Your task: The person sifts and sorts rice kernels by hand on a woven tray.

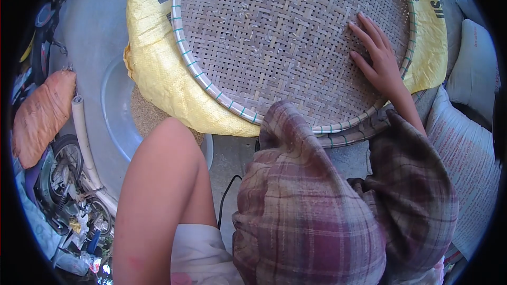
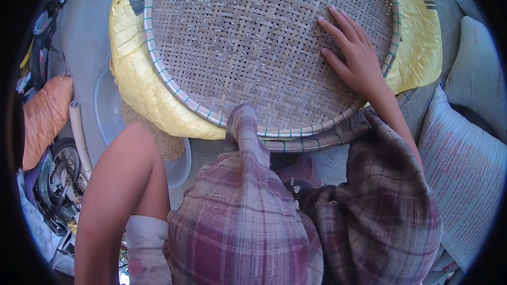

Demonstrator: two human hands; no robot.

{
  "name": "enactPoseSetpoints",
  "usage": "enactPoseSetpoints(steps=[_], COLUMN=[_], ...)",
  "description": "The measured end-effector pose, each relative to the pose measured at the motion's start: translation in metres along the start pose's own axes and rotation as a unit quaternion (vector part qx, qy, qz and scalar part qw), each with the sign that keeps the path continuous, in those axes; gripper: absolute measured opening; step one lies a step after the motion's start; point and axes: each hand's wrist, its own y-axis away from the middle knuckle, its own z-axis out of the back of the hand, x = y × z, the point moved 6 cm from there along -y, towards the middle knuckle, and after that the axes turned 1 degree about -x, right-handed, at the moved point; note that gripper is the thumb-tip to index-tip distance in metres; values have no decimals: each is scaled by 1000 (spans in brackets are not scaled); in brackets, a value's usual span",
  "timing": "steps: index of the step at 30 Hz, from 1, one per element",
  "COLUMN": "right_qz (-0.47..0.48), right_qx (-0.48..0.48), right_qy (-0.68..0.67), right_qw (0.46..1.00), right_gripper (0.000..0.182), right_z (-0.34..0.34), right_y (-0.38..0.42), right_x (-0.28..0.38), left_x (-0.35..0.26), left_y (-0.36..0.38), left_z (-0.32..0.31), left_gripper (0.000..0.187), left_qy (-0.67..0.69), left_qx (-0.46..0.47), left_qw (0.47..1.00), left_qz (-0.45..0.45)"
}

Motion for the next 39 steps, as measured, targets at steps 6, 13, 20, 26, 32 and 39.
enactPoseSetpoints(steps=[6, 13, 20, 26, 32, 39], right_qz=[9, -2, 4, 35, 57, 20], right_qx=[-7, 0, -9, -22, -73, -119], right_qy=[-12, -4, -15, 9, 55, 79], right_qw=[1000, 1000, 1000, 999, 994, 990], right_gripper=[50, 49, 48, 34, 15, 8], right_z=[1, 5, 3, 9, 10, 14], right_y=[-2, -1, -3, 0, 0, -3], right_x=[4, 1, 2, 9, 15, 13], left_x=[-2, -3, -8, -7, -13, -12], left_y=[-1, 2, -3, 3, 0, 6], left_z=[-1, -2, -2, -5, -4, -4], left_gripper=[13, 14, 16, 17, 18, 19], left_qy=[0, 5, 4, 15, 7, 21], left_qx=[5, -2, 14, 1, 9, 0], left_qw=[1000, 1000, 1000, 1000, 1000, 999], left_qz=[9, 12, 10, 17, 17, 26])
